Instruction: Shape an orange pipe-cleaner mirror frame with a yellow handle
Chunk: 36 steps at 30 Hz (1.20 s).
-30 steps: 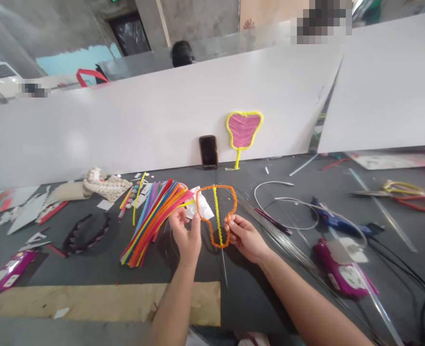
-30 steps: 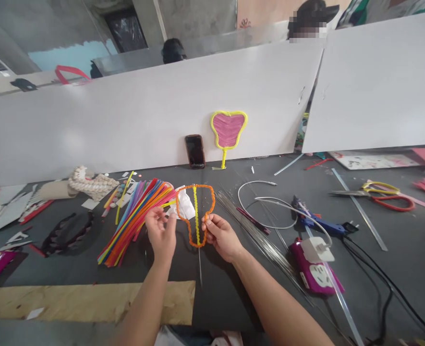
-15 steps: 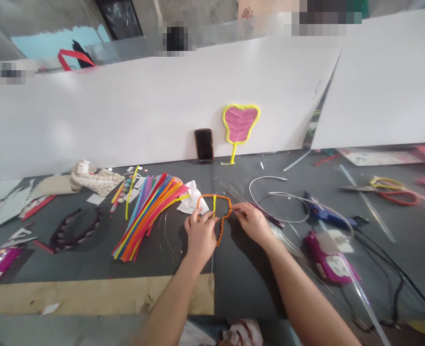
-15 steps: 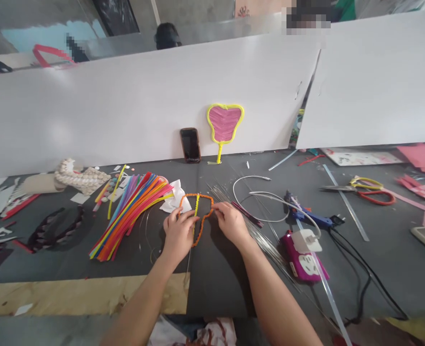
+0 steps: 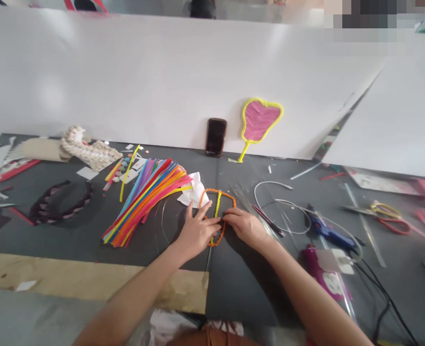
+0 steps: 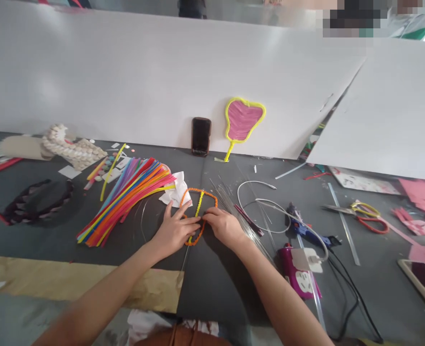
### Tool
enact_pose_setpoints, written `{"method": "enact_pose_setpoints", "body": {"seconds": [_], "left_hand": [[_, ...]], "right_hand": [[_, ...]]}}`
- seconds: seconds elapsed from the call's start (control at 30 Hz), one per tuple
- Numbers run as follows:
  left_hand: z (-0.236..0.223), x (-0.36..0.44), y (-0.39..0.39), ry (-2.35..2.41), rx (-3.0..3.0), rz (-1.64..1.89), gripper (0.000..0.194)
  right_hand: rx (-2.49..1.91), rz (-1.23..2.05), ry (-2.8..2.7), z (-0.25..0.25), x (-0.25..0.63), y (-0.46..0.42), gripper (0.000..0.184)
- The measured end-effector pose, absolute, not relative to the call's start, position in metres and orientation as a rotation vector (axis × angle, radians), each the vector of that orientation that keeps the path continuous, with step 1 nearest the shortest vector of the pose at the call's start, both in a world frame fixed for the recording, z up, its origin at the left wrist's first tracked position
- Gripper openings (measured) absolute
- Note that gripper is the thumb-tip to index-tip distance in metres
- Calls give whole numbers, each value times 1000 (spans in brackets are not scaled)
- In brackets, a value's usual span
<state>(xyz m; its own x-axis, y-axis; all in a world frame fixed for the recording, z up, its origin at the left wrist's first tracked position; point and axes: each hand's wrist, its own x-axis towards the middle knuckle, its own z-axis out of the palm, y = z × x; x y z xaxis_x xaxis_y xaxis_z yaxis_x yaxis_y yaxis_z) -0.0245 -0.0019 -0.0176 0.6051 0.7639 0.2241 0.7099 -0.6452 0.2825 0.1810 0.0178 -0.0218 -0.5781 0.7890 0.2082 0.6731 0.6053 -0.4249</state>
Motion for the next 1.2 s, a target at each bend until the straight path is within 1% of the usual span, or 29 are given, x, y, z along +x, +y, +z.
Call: {"method": "enact_pose_setpoints", "body": {"seconds": [0.27, 0.63, 0.97, 1.2], "left_hand": [[-20, -25, -5, 1260, 2606, 509, 22], [-16, -22, -7, 1294, 2613, 483, 24], [-15, -19, -8, 1304, 2575, 516, 23], [-5, -1, -15, 1387, 2527, 554, 15]], "right_hand": [[-1087, 376, -2489, -27, 192, 16, 26], [-1027, 440, -2545, -20, 204, 15, 29], [-1093, 453, -2524, -18, 203, 12, 28], [-1147, 562, -2518, -16, 198, 16, 31]]}}
